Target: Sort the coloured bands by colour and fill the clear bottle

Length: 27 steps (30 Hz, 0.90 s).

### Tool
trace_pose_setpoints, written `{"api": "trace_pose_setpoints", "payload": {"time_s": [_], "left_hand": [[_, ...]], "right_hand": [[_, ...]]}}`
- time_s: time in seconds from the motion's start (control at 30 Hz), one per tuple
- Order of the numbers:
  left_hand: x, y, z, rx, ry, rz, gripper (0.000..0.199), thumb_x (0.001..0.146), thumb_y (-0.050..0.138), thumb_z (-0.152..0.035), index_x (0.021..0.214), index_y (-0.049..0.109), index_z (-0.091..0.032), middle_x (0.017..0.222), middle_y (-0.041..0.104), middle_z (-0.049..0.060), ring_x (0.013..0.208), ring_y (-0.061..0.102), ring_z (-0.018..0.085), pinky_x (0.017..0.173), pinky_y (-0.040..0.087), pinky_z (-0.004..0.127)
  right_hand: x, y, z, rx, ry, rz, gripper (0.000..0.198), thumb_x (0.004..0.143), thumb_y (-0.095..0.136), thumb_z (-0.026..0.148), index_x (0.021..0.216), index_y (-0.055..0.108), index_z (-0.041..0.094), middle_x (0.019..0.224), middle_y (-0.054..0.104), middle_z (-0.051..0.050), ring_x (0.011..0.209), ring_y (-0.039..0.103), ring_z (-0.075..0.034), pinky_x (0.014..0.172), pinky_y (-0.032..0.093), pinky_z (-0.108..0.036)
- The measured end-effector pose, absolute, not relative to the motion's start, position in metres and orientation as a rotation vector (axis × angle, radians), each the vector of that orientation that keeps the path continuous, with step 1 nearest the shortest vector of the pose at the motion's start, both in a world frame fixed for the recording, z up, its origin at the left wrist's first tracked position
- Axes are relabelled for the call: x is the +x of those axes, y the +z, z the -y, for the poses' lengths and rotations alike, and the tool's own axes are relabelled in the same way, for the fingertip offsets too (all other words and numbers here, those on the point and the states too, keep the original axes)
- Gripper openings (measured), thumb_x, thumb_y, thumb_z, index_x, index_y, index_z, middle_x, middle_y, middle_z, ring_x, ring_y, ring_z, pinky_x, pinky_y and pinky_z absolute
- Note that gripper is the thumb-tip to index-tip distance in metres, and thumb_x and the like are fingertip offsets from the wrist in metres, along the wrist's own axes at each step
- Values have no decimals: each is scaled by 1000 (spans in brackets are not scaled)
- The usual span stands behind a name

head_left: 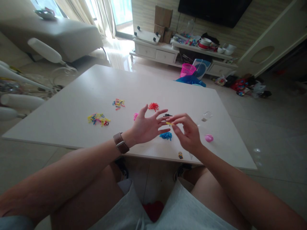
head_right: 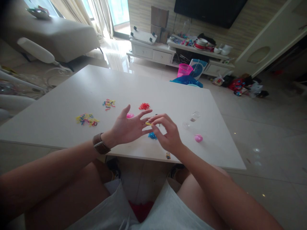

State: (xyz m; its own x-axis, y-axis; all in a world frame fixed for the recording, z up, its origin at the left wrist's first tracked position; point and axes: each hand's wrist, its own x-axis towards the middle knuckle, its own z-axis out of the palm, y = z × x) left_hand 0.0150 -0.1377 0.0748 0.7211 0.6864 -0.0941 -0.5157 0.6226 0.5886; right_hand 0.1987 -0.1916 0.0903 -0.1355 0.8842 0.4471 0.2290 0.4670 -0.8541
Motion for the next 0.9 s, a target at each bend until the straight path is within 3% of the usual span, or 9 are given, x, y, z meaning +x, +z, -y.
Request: {"api": "trace_pose_setpoints", "payload": {"time_s": [0.1,0.2,0.43,0.6,0.77,0.9], "left_hand": [[16,76,139,508,668,-338,72,86,41,-75,129,60,-20,124,65,14,116,59,31,102,43,49],[18,77,140,464,655,-306,72,86,42,-73,135,55,-21,130,62,15,122,55,31,106,38,50],[20,73,142,396,604,-285,73,87,42,-71,139,49,-20,136,57,16,127,52,34,109,34,53],[19,79,145,474,610,-317,71,87,42,-71,137,51,-22,138,56,14,125,53,33,105,39,49],[22,76,144,669,661,-356,56,85,52,-64,119,65,-21,119,66,10,110,60,28,95,45,42],[25,67,140,936,748,-474,26,81,72,-38,98,71,-19,95,69,5,93,62,19,82,47,31]], "right_hand": [[184,93,204,-798,759,2056,11,92,57,19,94,64,28,132,62,-7,129,54,-27,108,41,-47],[173,90,209,-690,635,2319,18,95,46,13,101,58,24,131,62,-11,134,51,-25,106,44,-46],[172,91,210,-669,436,2340,20,94,44,9,106,51,23,126,62,-13,126,56,-23,99,50,-42],[175,95,209,-732,580,2093,13,94,49,12,99,53,23,101,65,-8,97,64,-20,84,54,-37],[183,90,200,-1022,682,1737,9,96,52,24,88,56,23,95,62,-5,98,62,-20,87,53,-38],[189,85,192,-1219,802,1595,14,95,56,33,86,58,22,84,61,-1,82,61,-16,79,52,-33]]}}
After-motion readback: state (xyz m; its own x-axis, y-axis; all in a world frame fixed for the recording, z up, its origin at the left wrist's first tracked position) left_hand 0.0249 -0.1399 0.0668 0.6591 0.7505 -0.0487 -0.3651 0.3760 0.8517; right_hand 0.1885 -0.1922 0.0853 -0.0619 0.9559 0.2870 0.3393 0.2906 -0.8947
